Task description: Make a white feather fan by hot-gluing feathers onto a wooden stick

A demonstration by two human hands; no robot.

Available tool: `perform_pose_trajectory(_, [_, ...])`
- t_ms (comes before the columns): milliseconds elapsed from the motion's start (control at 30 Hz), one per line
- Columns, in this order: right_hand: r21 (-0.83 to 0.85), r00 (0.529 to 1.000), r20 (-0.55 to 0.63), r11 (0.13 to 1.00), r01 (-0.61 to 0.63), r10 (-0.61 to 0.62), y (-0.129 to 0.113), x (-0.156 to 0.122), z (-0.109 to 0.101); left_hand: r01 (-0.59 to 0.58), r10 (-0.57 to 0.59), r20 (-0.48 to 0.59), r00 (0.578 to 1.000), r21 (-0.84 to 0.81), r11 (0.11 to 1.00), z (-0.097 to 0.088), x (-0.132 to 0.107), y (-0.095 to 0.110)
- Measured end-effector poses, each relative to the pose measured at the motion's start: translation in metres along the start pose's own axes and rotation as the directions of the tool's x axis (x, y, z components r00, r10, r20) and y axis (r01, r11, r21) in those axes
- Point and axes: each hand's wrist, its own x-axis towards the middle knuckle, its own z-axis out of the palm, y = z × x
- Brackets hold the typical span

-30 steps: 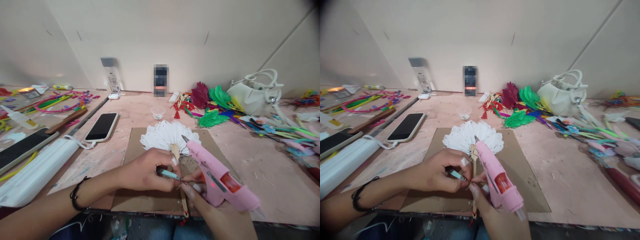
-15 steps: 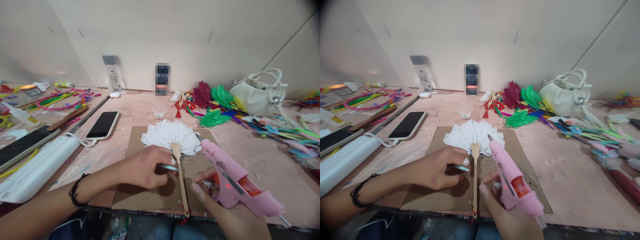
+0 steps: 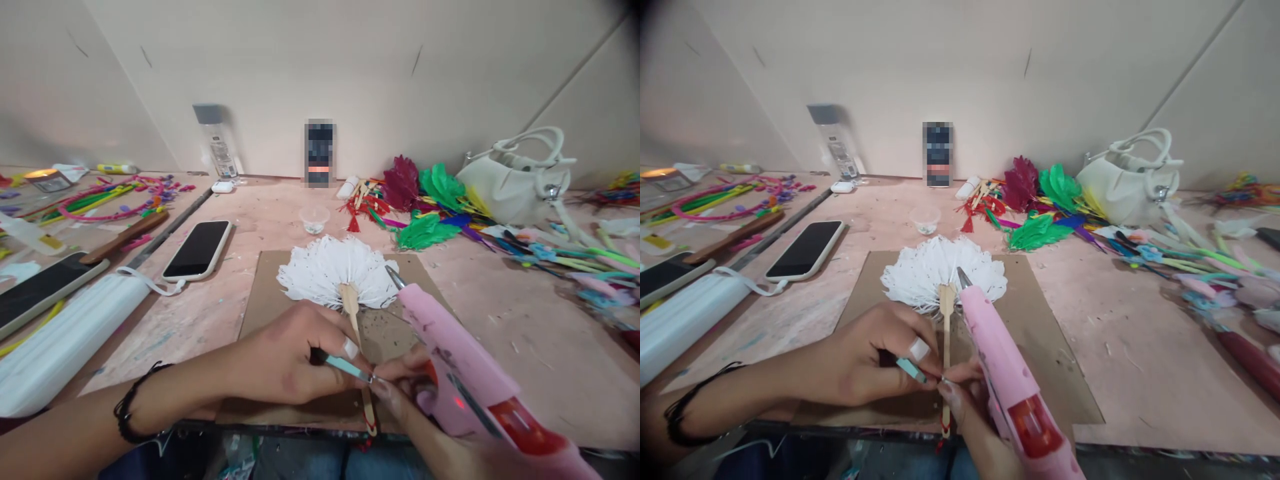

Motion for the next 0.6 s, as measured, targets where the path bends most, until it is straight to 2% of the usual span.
perform_pose_trajectory(67, [-0.041,0.998,-0.049,0.999,0.029,-0.031,-0.002,-0.002,0.001,0.015,-0.015,-0.004,1.000,0.004,1.000,0.000,0.000,0.001])
perform_pose_trajectory(167, [-0.186,0.970,-0.225,0.982,0.045,-0.087,-0.013,-0.003,0.000,0.031,-0.031,-0.005,1.000,0.004,1.000,0.000,0.000,0.001])
perform_pose_trajectory(267, [-0.314,0.972,-0.201,0.948,0.055,-0.123,-0.022,-0.003,-0.006,0.035,-0.035,-0.012,0.999,-0.005,0.999,0.001,0.000,0.001])
perform_pose_trajectory(400, [-0.414,0.980,-0.135,0.907,0.080,-0.148,-0.020,-0.004,-0.011,0.024,-0.023,-0.012,1.000,0.002,1.000,0.002,0.001,0.001])
perform_pose_trajectory(600, [-0.452,0.973,-0.185,0.891,0.041,-0.139,-0.024,-0.007,-0.008,0.030,-0.030,-0.047,0.998,0.004,1.000,0.004,0.001,0.000])
